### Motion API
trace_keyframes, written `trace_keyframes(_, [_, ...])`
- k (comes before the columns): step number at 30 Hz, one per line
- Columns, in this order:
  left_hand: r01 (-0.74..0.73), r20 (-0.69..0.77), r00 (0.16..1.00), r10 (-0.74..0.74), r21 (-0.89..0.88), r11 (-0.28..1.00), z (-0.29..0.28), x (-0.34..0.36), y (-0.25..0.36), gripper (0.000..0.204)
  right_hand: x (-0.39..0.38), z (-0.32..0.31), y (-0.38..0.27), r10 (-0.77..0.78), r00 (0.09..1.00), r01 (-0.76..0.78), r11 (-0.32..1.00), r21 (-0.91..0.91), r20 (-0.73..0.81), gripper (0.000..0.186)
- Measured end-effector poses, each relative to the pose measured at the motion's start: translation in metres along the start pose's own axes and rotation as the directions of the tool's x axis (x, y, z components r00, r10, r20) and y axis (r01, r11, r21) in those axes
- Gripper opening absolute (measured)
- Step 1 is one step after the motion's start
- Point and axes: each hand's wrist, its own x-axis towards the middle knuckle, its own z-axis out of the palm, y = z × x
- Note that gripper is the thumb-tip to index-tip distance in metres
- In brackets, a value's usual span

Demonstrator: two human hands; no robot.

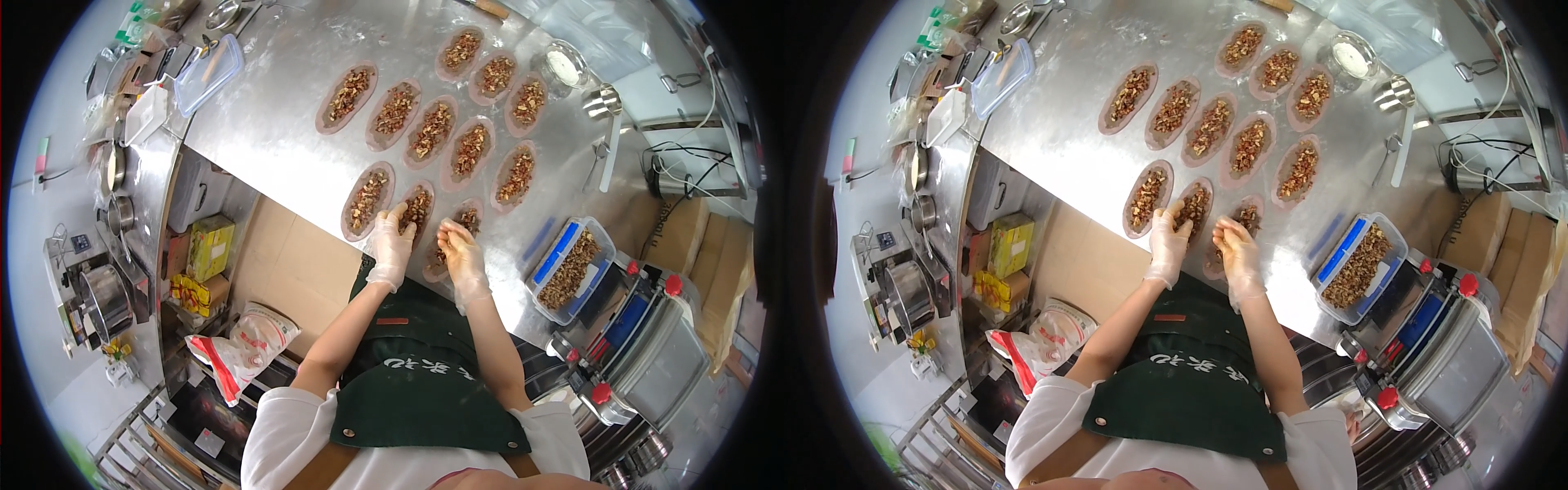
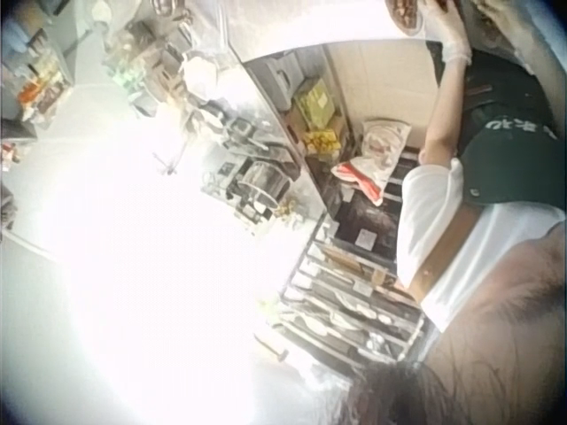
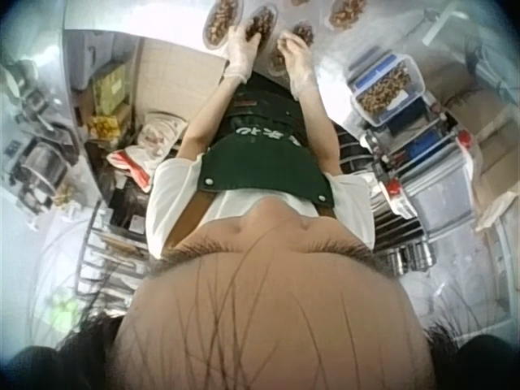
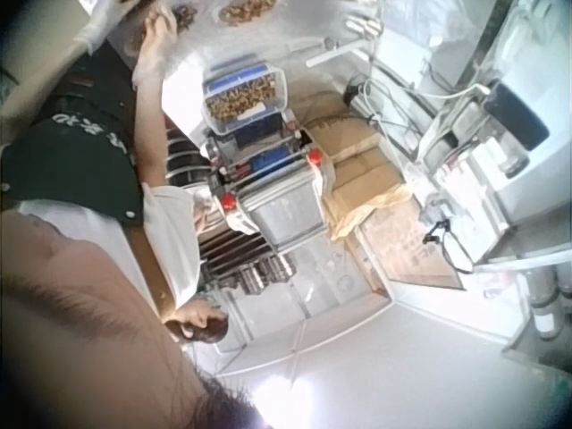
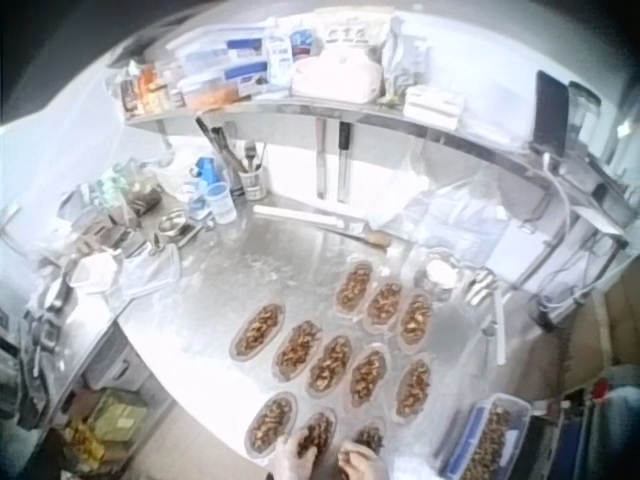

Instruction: The person fills pieces of dough with nuts, rolls them into cylinders, and places them onto a steaming tray. The person then picks up a plastic container filled with nuts and places it on a shelf.

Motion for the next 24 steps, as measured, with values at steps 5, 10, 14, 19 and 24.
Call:
trace_keyframes(5, [0.031,-0.058,0.998,-0.038,-0.108,0.994,-0.007,0.003,0.008,0.035,-0.048,-0.023,-0.046,-0.135,0.989,0.138,0.989,-0.052,0.052,0.020])
trace_keyframes(10, [-0.265,-0.228,0.926,0.300,0.169,0.949,-0.029,0.005,-0.021,0.031,-0.080,-0.074,-0.115,-0.691,0.707,0.568,0.683,-0.459,-0.154,0.019])
trace_keyframes(14, [-0.057,-0.274,0.961,0.030,-0.090,0.994,-0.044,0.003,-0.022,0.030,-0.078,-0.127,-0.155,-0.807,0.469,0.422,0.561,-0.712,-0.358,0.031])
trace_keyframes(19, [-0.093,-0.165,0.981,0.099,0.043,0.995,-0.046,0.003,-0.004,0.030,-0.090,-0.121,-0.152,-0.930,0.341,-0.040,0.130,-0.991,-0.136,0.036])
trace_keyframes(24, [-0.605,0.137,0.779,0.611,0.421,0.676,-0.003,0.014,0.011,0.077,-0.085,-0.074,-0.111,-0.918,0.395,0.213,0.117,-0.970,-0.024,0.027])
